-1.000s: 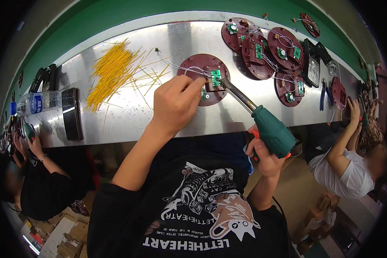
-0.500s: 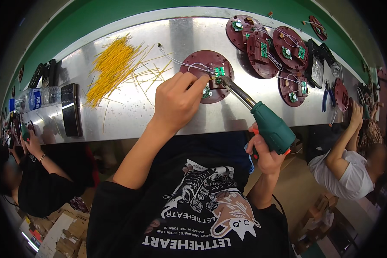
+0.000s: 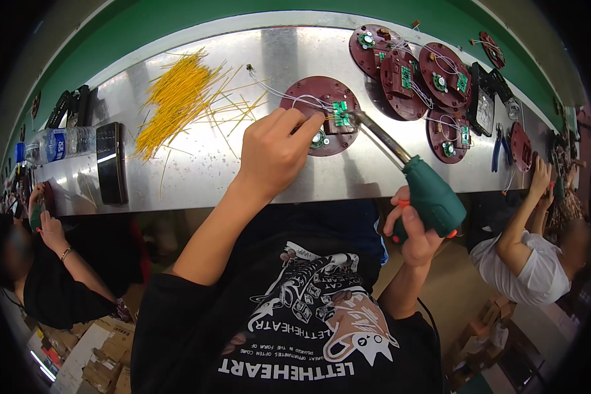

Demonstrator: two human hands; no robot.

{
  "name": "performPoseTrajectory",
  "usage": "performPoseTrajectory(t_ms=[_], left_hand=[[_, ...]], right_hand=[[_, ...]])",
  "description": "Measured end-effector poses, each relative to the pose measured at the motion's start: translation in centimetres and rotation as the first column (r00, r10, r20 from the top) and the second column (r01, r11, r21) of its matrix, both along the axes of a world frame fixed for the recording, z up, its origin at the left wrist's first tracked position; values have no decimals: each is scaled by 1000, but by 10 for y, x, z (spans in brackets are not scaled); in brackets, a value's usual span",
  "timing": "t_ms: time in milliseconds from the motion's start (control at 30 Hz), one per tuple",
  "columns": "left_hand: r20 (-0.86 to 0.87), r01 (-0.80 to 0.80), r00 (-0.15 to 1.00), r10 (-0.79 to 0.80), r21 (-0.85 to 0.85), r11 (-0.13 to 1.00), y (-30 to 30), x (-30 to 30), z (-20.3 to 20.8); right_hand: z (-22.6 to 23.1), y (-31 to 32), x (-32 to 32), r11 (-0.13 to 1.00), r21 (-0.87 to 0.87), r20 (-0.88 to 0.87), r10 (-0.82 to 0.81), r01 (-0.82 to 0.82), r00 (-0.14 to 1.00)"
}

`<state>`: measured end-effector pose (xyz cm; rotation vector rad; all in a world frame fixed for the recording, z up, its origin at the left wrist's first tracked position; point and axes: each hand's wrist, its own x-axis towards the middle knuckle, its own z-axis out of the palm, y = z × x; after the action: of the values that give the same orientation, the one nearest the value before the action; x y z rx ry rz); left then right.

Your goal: Soldering electrical components onto circuit boards on an assembly line.

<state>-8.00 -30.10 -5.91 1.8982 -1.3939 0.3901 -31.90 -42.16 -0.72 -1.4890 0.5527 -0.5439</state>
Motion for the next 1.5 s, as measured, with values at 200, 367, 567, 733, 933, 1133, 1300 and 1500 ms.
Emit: performPoseTrajectory(t_ms=[200,367,567,733,933,1133,1300,1500], left_hand=[[15,-2,1000,1,12,1000,1,-1,2],[62,-6,998,5,24,1000,2,-1,5],[19,-10,1000,9,48,999,4,-7,12],[89,-99,991,102,-39,994,-4,-11,35],[51,110,990,-131,293,950,-39,32,64],[84,-28,996,-3,356,934,-154,152,55],[126,-380,922,367,477,792,-222,278,42],[192,-404,914,357,515,756,-229,326,33]], right_hand=[[4,4,3,976,-18,120,-212,215,970],[0,-1,-1,955,-3,187,-290,296,938],[4,-3,-6,932,-7,217,-353,363,910],[3,-5,-14,916,22,240,-394,401,887],[1,-17,-15,887,89,281,-459,454,843],[4,-23,-27,860,137,287,-510,492,811],[12,-25,-21,841,92,319,-532,533,784],[-1,-44,-53,913,183,384,-409,365,828]])
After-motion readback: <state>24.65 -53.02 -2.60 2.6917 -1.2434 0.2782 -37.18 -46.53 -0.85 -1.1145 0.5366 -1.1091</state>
